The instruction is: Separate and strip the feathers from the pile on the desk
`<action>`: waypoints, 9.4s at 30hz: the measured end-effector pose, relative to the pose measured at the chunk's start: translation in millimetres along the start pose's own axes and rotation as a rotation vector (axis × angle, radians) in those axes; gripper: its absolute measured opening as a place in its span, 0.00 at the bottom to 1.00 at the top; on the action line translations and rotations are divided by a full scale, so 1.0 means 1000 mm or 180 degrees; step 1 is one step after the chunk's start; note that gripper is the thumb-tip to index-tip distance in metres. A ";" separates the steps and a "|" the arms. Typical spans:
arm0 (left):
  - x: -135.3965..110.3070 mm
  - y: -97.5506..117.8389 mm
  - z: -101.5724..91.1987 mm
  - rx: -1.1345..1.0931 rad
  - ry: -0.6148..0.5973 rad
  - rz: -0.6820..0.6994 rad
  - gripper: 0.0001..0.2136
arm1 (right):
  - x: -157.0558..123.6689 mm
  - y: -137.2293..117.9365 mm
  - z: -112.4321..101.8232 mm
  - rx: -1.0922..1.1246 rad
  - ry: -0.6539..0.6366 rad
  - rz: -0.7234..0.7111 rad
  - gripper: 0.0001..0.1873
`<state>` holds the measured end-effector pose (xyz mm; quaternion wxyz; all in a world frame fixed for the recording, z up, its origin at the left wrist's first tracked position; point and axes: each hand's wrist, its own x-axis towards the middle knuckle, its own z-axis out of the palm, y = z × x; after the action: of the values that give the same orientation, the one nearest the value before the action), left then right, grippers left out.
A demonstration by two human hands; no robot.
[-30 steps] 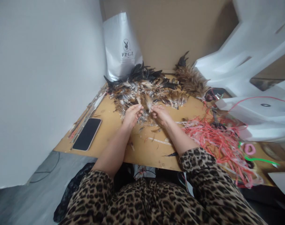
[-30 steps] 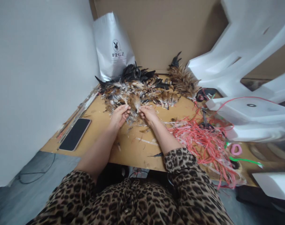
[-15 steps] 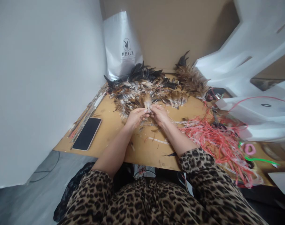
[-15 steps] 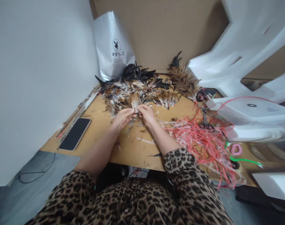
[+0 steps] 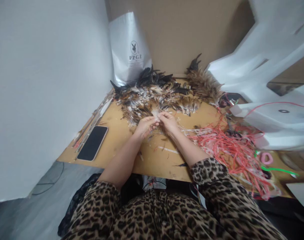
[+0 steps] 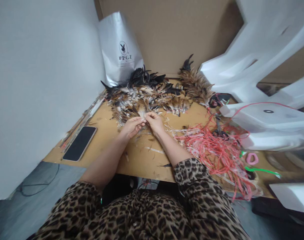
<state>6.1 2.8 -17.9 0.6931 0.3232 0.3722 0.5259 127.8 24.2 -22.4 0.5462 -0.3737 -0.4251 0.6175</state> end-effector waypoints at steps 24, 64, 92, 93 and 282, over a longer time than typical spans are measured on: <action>-0.002 0.007 0.000 0.1072 0.0269 0.0513 0.11 | 0.010 -0.005 -0.017 -0.0419 -0.0251 -0.0005 0.15; 0.000 0.004 -0.002 -0.0061 -0.0014 -0.0087 0.07 | 0.003 -0.017 -0.004 -0.0504 0.0072 -0.0260 0.11; -0.004 0.005 0.006 0.0865 0.0327 0.0401 0.10 | 0.005 -0.007 -0.006 -0.0810 -0.0138 -0.0210 0.13; -0.003 0.006 0.004 0.0860 0.0362 0.0446 0.10 | 0.006 -0.007 -0.007 -0.0801 -0.0162 -0.0198 0.13; 0.006 0.006 -0.001 0.0281 0.0897 0.0785 0.09 | 0.002 -0.012 0.016 -0.0590 -0.0063 -0.0097 0.19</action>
<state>3.1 9.8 -14.1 0.5495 0.3196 0.4459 0.6301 116.6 24.5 -5.4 0.5144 -0.4100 -0.4915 0.5707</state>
